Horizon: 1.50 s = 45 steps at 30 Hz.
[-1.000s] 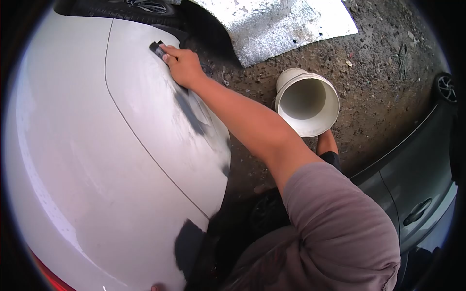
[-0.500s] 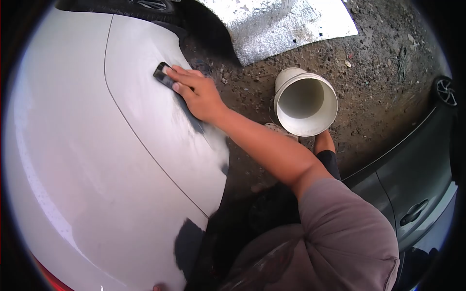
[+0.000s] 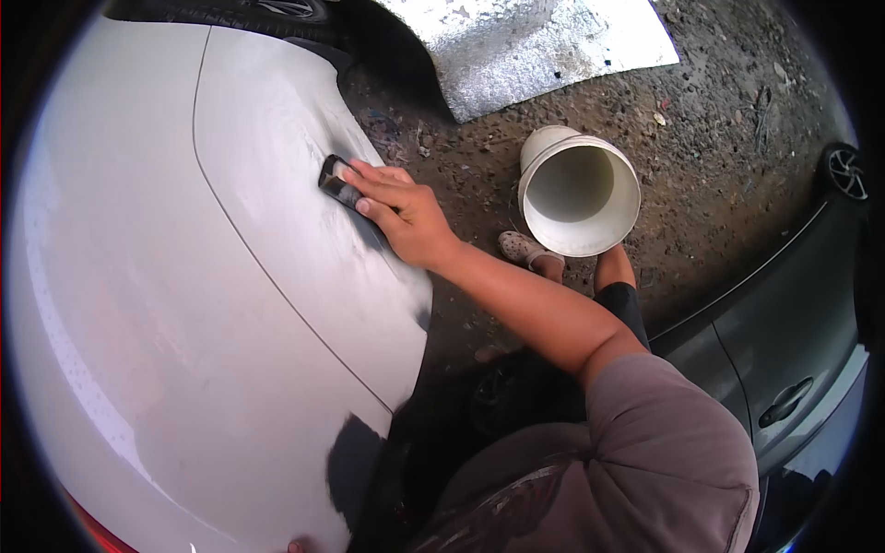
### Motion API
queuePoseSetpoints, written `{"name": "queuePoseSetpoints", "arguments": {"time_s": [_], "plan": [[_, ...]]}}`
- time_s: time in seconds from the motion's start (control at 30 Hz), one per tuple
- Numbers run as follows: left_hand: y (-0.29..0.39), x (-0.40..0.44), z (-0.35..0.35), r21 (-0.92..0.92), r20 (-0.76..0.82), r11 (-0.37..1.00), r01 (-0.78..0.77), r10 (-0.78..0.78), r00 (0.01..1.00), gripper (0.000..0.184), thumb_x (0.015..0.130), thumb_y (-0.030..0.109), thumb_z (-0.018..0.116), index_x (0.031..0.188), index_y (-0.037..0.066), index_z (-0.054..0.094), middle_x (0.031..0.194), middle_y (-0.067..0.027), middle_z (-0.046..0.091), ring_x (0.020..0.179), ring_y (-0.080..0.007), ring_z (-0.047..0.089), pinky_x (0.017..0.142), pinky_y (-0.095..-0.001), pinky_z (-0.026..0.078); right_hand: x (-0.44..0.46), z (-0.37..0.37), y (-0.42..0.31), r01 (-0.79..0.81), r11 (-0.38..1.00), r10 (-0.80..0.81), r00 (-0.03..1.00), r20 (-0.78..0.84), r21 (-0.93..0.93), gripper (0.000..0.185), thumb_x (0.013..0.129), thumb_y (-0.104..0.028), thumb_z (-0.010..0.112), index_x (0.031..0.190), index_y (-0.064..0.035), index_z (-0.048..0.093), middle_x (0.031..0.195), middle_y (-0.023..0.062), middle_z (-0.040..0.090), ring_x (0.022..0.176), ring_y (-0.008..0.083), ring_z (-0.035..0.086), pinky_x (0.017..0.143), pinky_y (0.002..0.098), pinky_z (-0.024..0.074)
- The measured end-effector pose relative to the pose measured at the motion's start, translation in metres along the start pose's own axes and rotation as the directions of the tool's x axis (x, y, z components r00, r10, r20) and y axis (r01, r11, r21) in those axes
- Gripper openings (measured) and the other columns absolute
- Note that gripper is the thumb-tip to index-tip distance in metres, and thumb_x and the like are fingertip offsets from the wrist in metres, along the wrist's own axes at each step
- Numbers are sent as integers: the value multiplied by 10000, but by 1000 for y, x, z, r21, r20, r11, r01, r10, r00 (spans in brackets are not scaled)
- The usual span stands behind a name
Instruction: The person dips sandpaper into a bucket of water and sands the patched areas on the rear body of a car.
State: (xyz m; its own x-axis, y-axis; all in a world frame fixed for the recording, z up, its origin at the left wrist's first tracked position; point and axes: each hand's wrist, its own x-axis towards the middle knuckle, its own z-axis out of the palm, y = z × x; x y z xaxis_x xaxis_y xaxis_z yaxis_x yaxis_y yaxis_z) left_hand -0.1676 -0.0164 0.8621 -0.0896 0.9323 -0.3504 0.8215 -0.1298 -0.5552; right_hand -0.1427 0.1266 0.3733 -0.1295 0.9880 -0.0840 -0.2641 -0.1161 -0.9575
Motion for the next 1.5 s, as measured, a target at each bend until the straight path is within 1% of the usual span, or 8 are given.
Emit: {"name": "queuePoseSetpoints", "arguments": {"time_s": [0.23,0.4,0.7,0.87,0.97,1.1,1.37,1.5], "plan": [[2,-4,-5,3,48,1000,30,-30,998,457,959,537,756,1125,124,857,1099,-58,760,1531,-511,425,1178,-815,234,104,21,30,-258,966,254,960,-118,-17,398,1062,-192,659,1453,-118,674,1451,199,680,1271,326,710,1119,329,487],[2,1,1,-33,-13,999,38,-38,999,444,965,525,757,1106,118,864,1086,-58,766,1535,-503,426,1177,-805,234,-72,-13,-37,-62,998,62,998,19,-8,426,1049,-117,669,1475,-101,687,1550,174,635,1353,309,629,1187,431,439],[2,3,8,-29,-104,1000,-5,2,995,433,956,519,767,1084,119,869,1076,-36,759,1509,-481,468,1187,-766,258,42,14,28,-201,978,190,970,-150,-61,386,1077,-246,647,1452,-169,705,1452,111,712,1222,283,663,1113,358,483],[2,2,8,-18,-106,999,-27,25,994,426,961,509,761,1105,122,865,1084,-36,754,1505,-488,467,1177,-757,266,-126,-17,-41,-111,992,108,992,-63,-53,457,1029,-108,697,1484,-154,684,1426,179,711,1201,298,671,1116,401,481],[4,2,3,25,-14,1000,9,-8,1000,420,961,507,760,1108,127,864,1089,-33,749,1506,-490,463,1169,-755,276,-78,-6,-5,-2,998,-5,994,-111,-65,434,1037,-134,696,1471,-161,693,1410,173,722,1163,299,678,1102,387,492],[4,1,6,1,-66,1000,-14,15,998,445,969,531,744,1100,122,863,1099,-32,741,1517,-490,441,1171,-766,278,33,10,43,-177,977,159,976,-148,-118,414,1041,-144,691,1454,-181,703,1433,161,710,1157,304,687,1082,364,506],[3,0,4,15,-16,1000,13,-12,1000,464,974,550,735,1085,118,865,1119,-36,746,1517,-490,440,1177,-774,278,-141,-22,-47,-107,994,106,993,-42,-24,469,979,-82,739,1445,-129,712,1483,202,667,1200,365,680,1110,429,508],[3,-1,11,19,-75,1000,12,-10,997,444,971,529,744,1086,118,867,1115,-51,763,1499,-500,468,1177,-767,283,-21,2,39,-121,989,108,983,-146,-84,448,1014,-117,715,1459,-170,703,1434,182,701,1199,338,679,1050,404,535]]}}
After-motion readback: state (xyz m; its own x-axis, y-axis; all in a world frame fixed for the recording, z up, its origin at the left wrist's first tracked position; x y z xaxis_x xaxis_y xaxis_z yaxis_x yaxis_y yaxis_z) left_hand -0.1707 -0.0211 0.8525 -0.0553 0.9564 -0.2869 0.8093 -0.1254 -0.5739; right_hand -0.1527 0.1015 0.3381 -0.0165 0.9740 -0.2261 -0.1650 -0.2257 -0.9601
